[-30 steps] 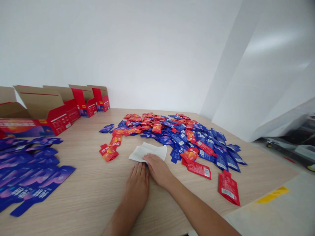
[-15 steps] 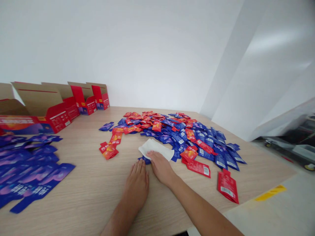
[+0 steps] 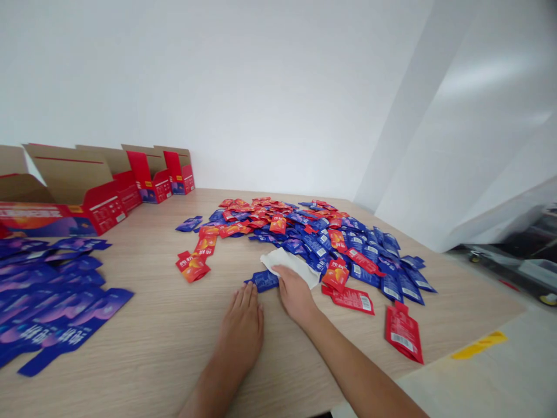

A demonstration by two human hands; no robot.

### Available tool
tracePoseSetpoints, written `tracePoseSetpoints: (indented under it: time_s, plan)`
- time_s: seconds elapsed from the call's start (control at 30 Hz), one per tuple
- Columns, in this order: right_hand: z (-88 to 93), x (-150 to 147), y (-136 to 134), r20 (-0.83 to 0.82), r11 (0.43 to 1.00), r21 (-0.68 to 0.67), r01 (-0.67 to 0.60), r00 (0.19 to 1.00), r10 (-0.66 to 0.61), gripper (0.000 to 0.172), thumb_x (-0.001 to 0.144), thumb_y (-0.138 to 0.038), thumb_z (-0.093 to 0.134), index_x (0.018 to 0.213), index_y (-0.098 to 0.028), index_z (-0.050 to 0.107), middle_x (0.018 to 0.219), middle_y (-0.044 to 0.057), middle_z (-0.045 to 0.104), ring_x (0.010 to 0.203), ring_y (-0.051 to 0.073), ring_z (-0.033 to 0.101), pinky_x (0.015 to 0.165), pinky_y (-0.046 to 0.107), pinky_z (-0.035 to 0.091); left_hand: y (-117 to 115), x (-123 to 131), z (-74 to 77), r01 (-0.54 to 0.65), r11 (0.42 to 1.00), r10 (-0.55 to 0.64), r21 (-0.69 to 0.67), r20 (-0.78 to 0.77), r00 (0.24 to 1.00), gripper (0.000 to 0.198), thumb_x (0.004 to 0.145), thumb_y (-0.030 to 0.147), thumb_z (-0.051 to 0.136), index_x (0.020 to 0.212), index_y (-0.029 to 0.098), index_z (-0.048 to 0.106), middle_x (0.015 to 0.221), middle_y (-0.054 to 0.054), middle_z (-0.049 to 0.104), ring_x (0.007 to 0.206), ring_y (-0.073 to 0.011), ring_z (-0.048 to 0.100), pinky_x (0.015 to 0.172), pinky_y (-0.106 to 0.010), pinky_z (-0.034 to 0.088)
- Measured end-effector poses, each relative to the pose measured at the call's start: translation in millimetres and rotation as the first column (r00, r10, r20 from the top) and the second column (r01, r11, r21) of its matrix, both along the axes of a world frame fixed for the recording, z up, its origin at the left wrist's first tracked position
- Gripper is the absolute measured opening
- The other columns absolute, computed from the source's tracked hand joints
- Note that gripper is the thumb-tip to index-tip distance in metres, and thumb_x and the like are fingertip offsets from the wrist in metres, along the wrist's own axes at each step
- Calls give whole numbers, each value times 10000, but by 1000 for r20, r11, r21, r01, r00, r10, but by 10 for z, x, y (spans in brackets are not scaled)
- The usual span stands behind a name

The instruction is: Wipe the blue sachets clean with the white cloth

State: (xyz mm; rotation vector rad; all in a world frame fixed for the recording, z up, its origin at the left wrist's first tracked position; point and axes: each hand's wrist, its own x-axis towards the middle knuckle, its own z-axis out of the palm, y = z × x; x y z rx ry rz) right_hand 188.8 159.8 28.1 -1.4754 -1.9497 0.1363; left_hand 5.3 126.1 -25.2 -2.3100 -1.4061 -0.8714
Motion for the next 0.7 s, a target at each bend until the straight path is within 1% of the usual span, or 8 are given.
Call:
tracePoseSetpoints:
  time_s: [0.1, 0.2, 0.3, 0.4, 0.47, 0.53, 0.63, 0.7]
  plan:
    - [-21, 146, 25, -48, 997, -4, 79, 996, -79, 350, 1042, -381, 693, 1342, -201, 673, 1403, 107, 679, 1238, 282, 683, 1069, 542, 559, 1, -2, -8, 0, 1000, 0, -4, 3, 1000, 468, 972, 373, 693, 1399, 204, 604, 1489, -125, 620, 1356, -302, 612, 1112, -577, 548]
    - [13, 173, 5, -81, 992, 24, 126, 989, -124, 369, 1124, -271, 479, 1458, -188, 613, 1455, 162, 658, 1313, 282, 654, 1130, 538, 525, -2, 5, -11, -3, 1000, 3, -8, 12, 1000, 473, 975, 377, 688, 1406, 204, 600, 1498, -128, 616, 1364, -303, 608, 1119, -579, 543]
    - [52, -3, -55, -42, 998, 56, 1, 999, 1, 494, 1106, -148, 327, 1536, -183, 568, 1535, 145, 630, 1453, 231, 562, 1245, 474, 431, -4, 10, -8, 4, 1000, -3, -15, 19, 1000, 468, 971, 373, 694, 1398, 204, 604, 1500, -126, 611, 1359, -304, 609, 1113, -579, 547]
    - [25, -211, -97, 35, 982, 33, -184, 983, 183, 453, 1054, -123, 469, 1432, -257, 677, 1450, 47, 715, 1417, 176, 598, 1243, 373, 438, 0, 10, -5, 12, 1000, -12, -23, 19, 1000, 459, 969, 382, 697, 1384, 206, 612, 1476, -121, 625, 1337, -298, 620, 1106, -577, 550]
    - [-19, -246, -89, 62, 976, 15, -216, 975, 215, 383, 1040, -126, 547, 1357, -253, 722, 1403, 50, 741, 1370, 192, 637, 1226, 393, 459, 5, 8, -7, 12, 1000, -12, -23, 16, 1000, 458, 969, 388, 697, 1382, 207, 614, 1473, -120, 627, 1332, -296, 622, 1105, -576, 550]
    - [-56, -170, -59, 62, 987, 16, -161, 985, 160, 302, 1052, -206, 628, 1343, -214, 708, 1419, 92, 712, 1347, 251, 646, 1193, 499, 484, 6, 8, -10, 6, 1000, -5, -20, 13, 1000, 465, 968, 392, 697, 1386, 208, 612, 1486, -122, 619, 1342, -300, 616, 1109, -580, 546]
    - [-63, 44, -15, 39, 1000, 23, -19, 999, 19, 354, 1037, -351, 706, 1355, -202, 670, 1430, 112, 667, 1276, 293, 670, 1095, 565, 546, 0, 12, -12, -5, 1000, 5, -12, 10, 1000, 466, 967, 376, 699, 1391, 205, 608, 1492, -124, 615, 1349, -303, 613, 1105, -577, 552]
    - [-35, 134, -10, 22, 998, 23, 51, 998, -52, 327, 1083, -294, 606, 1389, -190, 656, 1413, 142, 681, 1258, 293, 685, 1082, 548, 560, -6, 18, -8, -7, 1000, 7, -8, 9, 1000, 462, 966, 360, 702, 1390, 204, 608, 1489, -123, 615, 1344, -301, 616, 1097, -571, 560]
